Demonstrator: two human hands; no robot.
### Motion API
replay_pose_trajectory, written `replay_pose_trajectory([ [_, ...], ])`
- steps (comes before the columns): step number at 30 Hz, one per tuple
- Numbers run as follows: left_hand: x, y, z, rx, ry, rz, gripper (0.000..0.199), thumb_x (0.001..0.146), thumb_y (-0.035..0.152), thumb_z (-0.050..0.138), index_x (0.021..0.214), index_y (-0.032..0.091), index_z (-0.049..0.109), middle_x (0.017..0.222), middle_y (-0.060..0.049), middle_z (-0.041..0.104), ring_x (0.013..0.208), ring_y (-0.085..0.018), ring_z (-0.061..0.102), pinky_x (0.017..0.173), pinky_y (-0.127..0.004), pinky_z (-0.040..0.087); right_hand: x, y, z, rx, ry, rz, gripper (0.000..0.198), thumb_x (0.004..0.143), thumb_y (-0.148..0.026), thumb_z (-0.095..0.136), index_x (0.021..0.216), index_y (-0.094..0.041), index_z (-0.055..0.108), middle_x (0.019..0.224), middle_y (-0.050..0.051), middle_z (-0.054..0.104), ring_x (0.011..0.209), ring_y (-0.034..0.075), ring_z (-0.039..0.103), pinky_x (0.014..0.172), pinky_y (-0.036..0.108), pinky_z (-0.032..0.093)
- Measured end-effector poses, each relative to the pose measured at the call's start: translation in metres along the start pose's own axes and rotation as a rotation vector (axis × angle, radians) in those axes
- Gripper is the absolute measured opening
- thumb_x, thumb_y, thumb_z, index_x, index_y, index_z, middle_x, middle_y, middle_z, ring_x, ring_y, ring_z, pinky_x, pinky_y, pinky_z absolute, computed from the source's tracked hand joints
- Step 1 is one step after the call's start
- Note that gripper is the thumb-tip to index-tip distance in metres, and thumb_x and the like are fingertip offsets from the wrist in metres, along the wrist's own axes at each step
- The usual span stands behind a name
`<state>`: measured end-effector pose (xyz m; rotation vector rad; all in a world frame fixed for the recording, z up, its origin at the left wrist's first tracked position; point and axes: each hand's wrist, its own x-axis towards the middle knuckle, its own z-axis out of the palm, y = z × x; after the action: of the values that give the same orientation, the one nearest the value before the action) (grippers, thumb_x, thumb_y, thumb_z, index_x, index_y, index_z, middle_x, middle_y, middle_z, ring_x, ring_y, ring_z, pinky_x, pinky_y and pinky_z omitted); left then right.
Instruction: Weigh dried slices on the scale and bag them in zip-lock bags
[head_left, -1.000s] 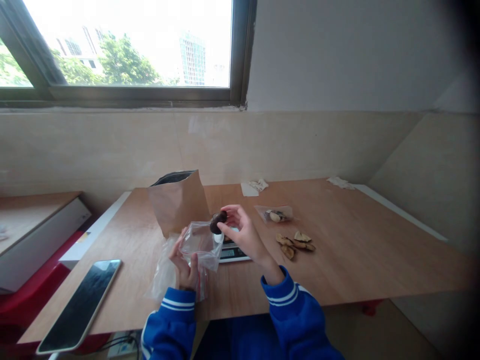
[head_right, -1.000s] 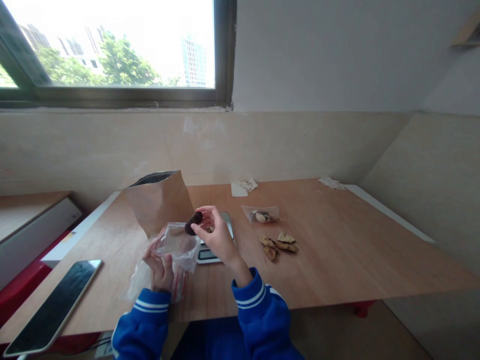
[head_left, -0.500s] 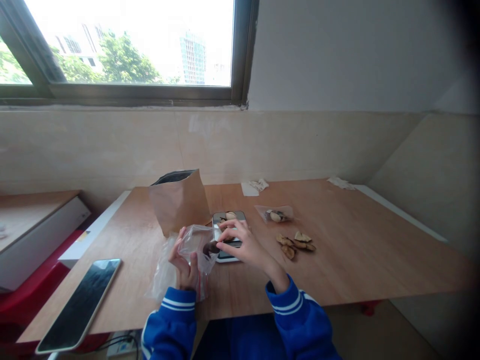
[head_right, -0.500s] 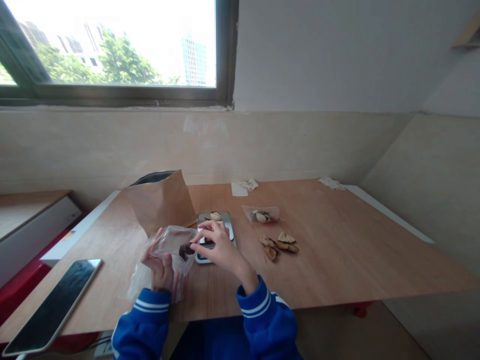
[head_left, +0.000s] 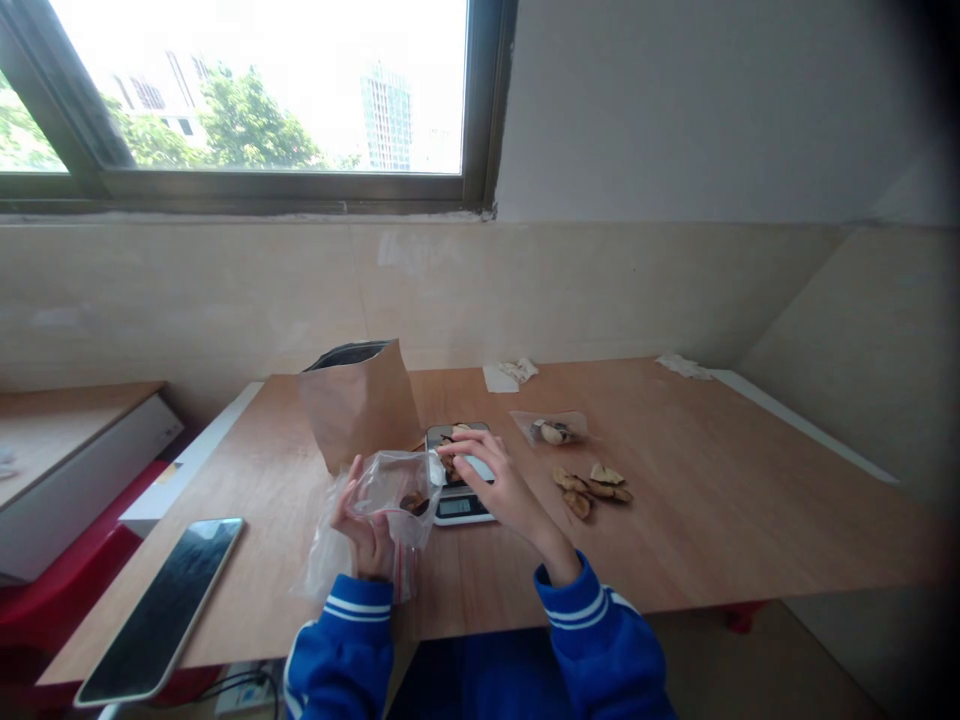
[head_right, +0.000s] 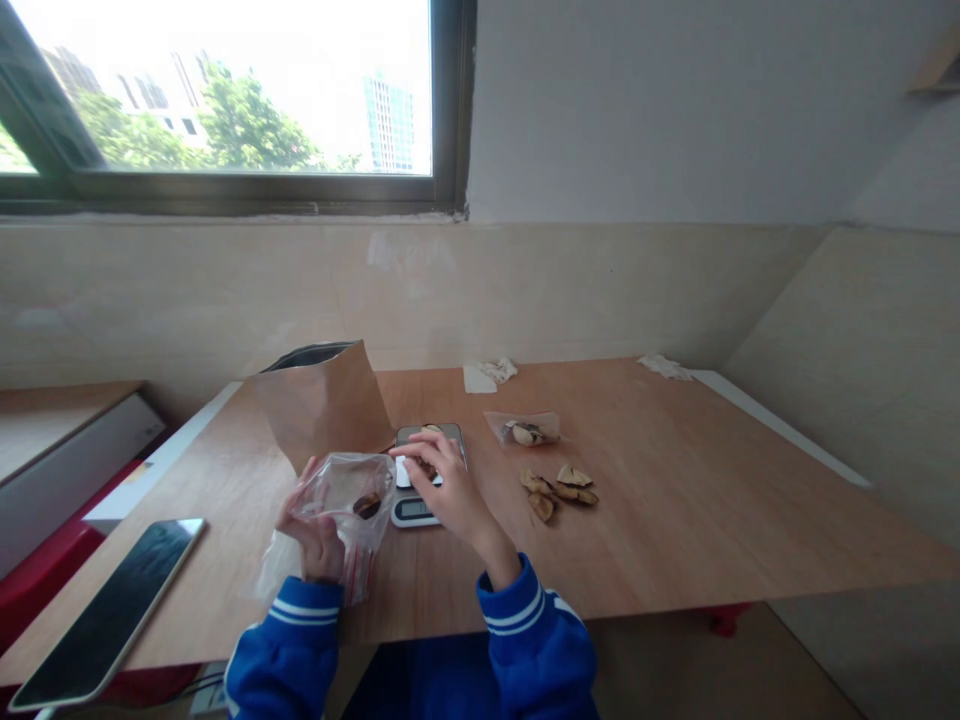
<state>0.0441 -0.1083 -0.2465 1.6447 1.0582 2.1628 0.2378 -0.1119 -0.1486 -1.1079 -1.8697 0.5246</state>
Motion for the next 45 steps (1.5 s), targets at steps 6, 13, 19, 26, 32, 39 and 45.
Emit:
replay_pose_trajectory([
  [6,0.003,0.008,0.006,-0.098,0.116,-0.088,0.051,0.083,0.056,0.051,0.118,0.023,0.034,0.144,-0.018,0.037,0.129,-0.030,0.043,0.104,-0.055,0.035,-0.008,0.039,0.024,-0.200,-0.082,0.006,0.026,0.087,-0.018,0.053,0.108,-0.025,0.065,0.111,0.007,0.060,0.108,0.023,0.050,0.094,0.041,0.042],
  [13,0.007,0.017,0.008,-0.115,0.182,-0.233,0.057,0.081,0.061,0.049,0.121,0.023,0.033,0.143,-0.016,0.038,0.127,-0.029,0.045,0.102,-0.052,0.038,-0.013,0.043,0.039,-0.369,-0.111,-0.011,0.031,0.085,-0.008,0.049,0.108,-0.022,0.064,0.106,0.009,0.063,0.100,0.025,0.055,0.089,0.041,0.045],
  [19,0.002,0.013,0.006,-0.109,0.156,-0.291,0.058,0.083,0.058,0.050,0.125,0.022,0.034,0.145,-0.016,0.036,0.130,-0.030,0.041,0.105,-0.053,0.033,-0.007,0.004,0.018,0.125,0.118,0.081,0.029,0.088,-0.021,0.051,0.116,-0.021,0.056,0.102,0.006,0.066,0.087,0.016,0.062,0.081,0.030,0.050],
  [26,0.000,0.018,0.011,-0.219,0.123,-0.355,0.055,0.084,0.052,0.051,0.128,0.024,0.033,0.144,-0.015,0.037,0.126,-0.030,0.046,0.100,-0.054,0.040,0.027,-0.050,-0.001,0.152,-0.122,-0.101,0.022,0.087,-0.022,0.055,0.109,-0.024,0.061,0.089,0.000,0.068,0.083,0.014,0.060,0.076,0.026,0.046],
  [32,0.003,0.012,0.010,-0.188,0.179,-0.447,0.058,0.081,0.060,0.050,0.123,0.024,0.032,0.139,-0.015,0.040,0.123,-0.030,0.047,0.099,-0.053,0.041,0.042,-0.047,0.018,-0.076,-0.062,-0.268,0.024,0.088,-0.025,0.057,0.111,-0.026,0.062,0.113,0.003,0.062,0.107,0.018,0.052,0.096,0.035,0.039],
  [39,0.005,0.008,0.009,-0.041,0.273,-0.505,0.064,0.079,0.064,0.046,0.121,0.018,0.033,0.132,-0.017,0.045,0.122,-0.033,0.047,0.098,-0.050,0.041,0.037,0.037,0.037,-0.274,-0.013,-0.063,0.026,0.086,-0.015,0.049,0.109,-0.018,0.062,0.109,0.010,0.060,0.110,0.023,0.049,0.097,0.040,0.040],
  [45,0.005,0.019,0.008,0.011,0.166,-0.469,0.062,0.082,0.063,0.043,0.123,0.018,0.031,0.136,-0.016,0.044,0.126,-0.031,0.044,0.104,-0.049,0.036,0.029,0.062,0.055,-0.500,-0.111,-0.082,0.029,0.080,-0.008,0.053,0.106,-0.016,0.062,0.112,0.013,0.059,0.118,0.027,0.044,0.098,0.045,0.041],
])
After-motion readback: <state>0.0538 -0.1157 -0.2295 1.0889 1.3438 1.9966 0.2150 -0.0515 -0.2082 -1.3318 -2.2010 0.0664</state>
